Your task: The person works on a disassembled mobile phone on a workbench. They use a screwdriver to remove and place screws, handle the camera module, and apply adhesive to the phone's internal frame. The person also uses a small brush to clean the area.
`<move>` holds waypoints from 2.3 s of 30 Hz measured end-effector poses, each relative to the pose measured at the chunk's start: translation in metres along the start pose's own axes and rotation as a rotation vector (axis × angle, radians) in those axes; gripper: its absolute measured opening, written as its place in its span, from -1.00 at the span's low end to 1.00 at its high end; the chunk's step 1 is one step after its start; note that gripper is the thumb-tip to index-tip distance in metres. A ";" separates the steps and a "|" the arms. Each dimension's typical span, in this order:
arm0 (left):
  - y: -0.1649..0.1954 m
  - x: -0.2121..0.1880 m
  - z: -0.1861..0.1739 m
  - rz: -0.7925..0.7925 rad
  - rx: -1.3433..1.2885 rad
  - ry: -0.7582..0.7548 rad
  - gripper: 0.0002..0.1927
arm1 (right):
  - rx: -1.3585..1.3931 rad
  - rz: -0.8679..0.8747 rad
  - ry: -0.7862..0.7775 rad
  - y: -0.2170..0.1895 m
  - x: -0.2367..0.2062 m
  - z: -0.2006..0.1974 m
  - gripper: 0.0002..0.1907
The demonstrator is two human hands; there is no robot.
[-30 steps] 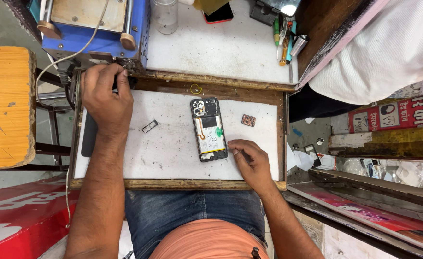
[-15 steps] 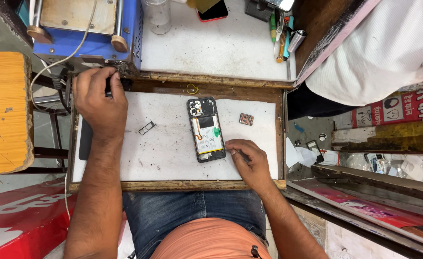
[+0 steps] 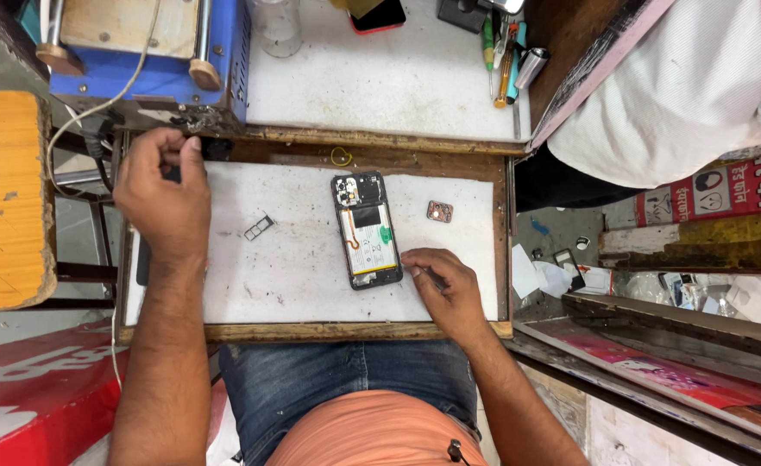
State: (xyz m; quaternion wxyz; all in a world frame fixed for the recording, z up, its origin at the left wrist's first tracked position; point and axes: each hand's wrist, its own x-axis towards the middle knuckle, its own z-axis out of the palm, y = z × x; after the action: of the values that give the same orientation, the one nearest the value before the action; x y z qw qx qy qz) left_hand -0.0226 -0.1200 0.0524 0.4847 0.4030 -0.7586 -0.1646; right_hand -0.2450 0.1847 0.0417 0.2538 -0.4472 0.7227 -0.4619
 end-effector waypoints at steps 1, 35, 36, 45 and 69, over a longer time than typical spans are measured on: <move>0.001 0.001 0.001 -0.020 -0.004 -0.016 -0.83 | 0.010 0.015 -0.001 0.000 0.001 0.000 -0.78; 0.008 0.016 0.000 0.047 0.059 0.010 -0.87 | 0.006 0.014 0.015 0.000 0.002 0.000 -0.79; 0.010 0.016 0.000 0.080 0.087 0.004 -0.86 | 0.005 0.003 0.016 0.000 0.001 0.000 -0.80; 0.020 0.020 0.006 -0.019 0.073 0.008 -0.79 | 0.044 0.040 0.022 0.001 0.002 0.002 -0.77; 0.030 0.019 0.010 0.095 0.198 0.054 -0.87 | 0.043 0.052 0.024 0.001 0.003 0.002 -0.78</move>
State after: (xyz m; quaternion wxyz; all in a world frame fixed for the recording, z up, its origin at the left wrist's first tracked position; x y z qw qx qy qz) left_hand -0.0482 -0.1174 0.0781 0.4699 0.4168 -0.7762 -0.0546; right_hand -0.2459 0.1815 0.0400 0.2667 -0.4172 0.7270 -0.4757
